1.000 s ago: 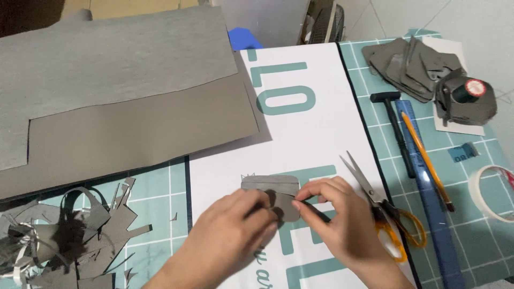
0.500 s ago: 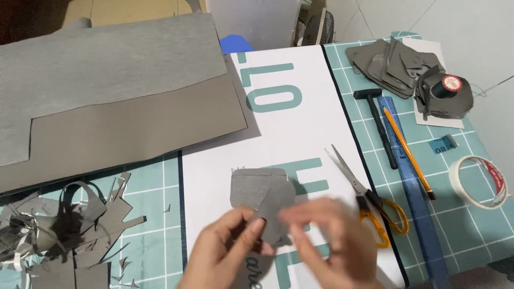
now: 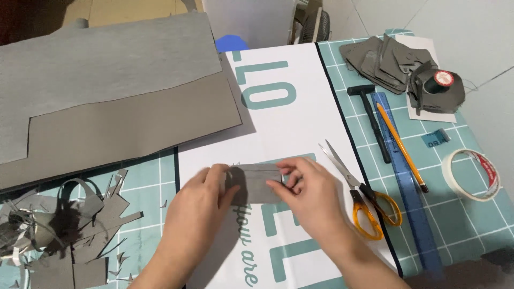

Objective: Cutting a small piece of leather and applying double-sided tape to its edges for assembly.

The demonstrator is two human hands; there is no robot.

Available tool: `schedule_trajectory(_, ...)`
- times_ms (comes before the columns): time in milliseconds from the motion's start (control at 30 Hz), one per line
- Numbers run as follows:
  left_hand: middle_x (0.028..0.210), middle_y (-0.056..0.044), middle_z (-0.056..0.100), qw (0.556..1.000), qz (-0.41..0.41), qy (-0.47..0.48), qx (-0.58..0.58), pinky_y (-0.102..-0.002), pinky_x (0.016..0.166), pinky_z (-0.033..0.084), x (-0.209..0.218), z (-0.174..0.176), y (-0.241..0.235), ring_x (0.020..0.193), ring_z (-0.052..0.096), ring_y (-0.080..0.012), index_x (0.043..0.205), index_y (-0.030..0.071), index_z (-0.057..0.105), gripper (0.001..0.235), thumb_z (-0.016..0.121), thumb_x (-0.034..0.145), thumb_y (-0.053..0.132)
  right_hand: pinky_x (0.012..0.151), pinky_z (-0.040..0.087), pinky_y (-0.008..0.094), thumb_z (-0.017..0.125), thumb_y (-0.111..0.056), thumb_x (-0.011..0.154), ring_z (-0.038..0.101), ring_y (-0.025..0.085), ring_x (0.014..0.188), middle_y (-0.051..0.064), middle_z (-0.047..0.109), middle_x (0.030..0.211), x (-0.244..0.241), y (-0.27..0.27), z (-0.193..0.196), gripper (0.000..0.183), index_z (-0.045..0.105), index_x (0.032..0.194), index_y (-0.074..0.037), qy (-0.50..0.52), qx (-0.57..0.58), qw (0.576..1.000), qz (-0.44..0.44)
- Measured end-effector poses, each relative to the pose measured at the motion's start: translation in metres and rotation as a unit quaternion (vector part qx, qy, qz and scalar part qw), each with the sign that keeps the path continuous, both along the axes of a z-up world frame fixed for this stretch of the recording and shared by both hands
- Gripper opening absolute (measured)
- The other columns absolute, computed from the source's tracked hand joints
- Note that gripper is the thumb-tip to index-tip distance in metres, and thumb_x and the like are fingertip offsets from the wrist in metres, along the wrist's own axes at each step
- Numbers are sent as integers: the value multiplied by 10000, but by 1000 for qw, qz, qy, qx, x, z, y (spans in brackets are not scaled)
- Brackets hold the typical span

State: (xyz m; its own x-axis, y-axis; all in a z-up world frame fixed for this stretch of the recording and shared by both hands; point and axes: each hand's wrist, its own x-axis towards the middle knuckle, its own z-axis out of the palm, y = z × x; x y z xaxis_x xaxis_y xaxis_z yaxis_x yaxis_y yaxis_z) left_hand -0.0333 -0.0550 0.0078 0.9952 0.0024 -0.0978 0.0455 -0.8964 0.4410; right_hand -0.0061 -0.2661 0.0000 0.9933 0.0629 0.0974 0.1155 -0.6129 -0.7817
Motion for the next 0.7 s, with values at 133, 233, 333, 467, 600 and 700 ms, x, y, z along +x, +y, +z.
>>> schedule_trajectory(133, 1075, -72, 588, 949, -106, -286, 75, -422, 617, 492, -6, -1, -5, 837, 584, -292, 1201, 147, 629, 268, 667, 977, 289, 616, 452, 254, 830, -250, 877, 435, 115, 612, 13, 551, 873, -14, -10, 21, 305, 686, 1071, -63, -224, -64, 972, 36)
schedule_trajectory(233, 1564, -117, 455, 925, -260, -252, 113, -589, 1147, 304, -15, -12, -17, 1455, 391, -353, 1497, 247, 489, 658, 647, 863, 333, 502, 457, 206, 801, -161, 876, 608, 97, 757, 12, 671, 889, -23, -51, 32, 135, 721, 957, -87, -212, -28, 977, -16)
schedule_trajectory(333, 1767, -40, 103, 898, -243, -298, 211, -465, 1139, 208, -19, -34, -22, 1596, 46, -379, 1644, 395, 258, 766, 360, 985, 772, 763, 540, 397, 726, -212, 924, 711, 274, 878, 86, 756, 993, -18, -140, 9, 139, 756, 962, -81, -197, -210, 940, -184)
schedule_trajectory(467, 1763, -47, 96, 875, -199, -342, 279, -456, 1188, 174, -20, -51, -32, 1621, 56, -377, 1671, 364, 151, 866, 191, 971, 873, 889, 503, 564, 821, -345, 970, 624, 408, 1162, 147, 722, 1239, -27, -256, -25, 349, 800, 1247, -134, -224, -414, 849, -242)
schedule_trajectory(600, 1746, -73, 97, 883, -194, -327, 277, -466, 1187, 186, -25, -45, -33, 1603, 64, -400, 1688, 398, 100, 878, 185, 953, 871, 927, 490, 477, 684, -515, 1027, 649, 366, 1194, 38, 782, 1261, -34, -295, -38, 283, 817, 1164, -306, -15, -505, 823, -260)
schedule_trajectory(700, 1768, -81, 27, 912, -226, -271, 208, -574, 1111, 186, -19, -16, -32, 1576, 24, -404, 1692, 389, 138, 843, 326, 984, 808, 1114, 474, 450, 928, -147, 1169, 710, 311, 1119, 83, 783, 1191, -52, -278, -29, 130, 808, 1181, -99, -327, -385, 845, -173)
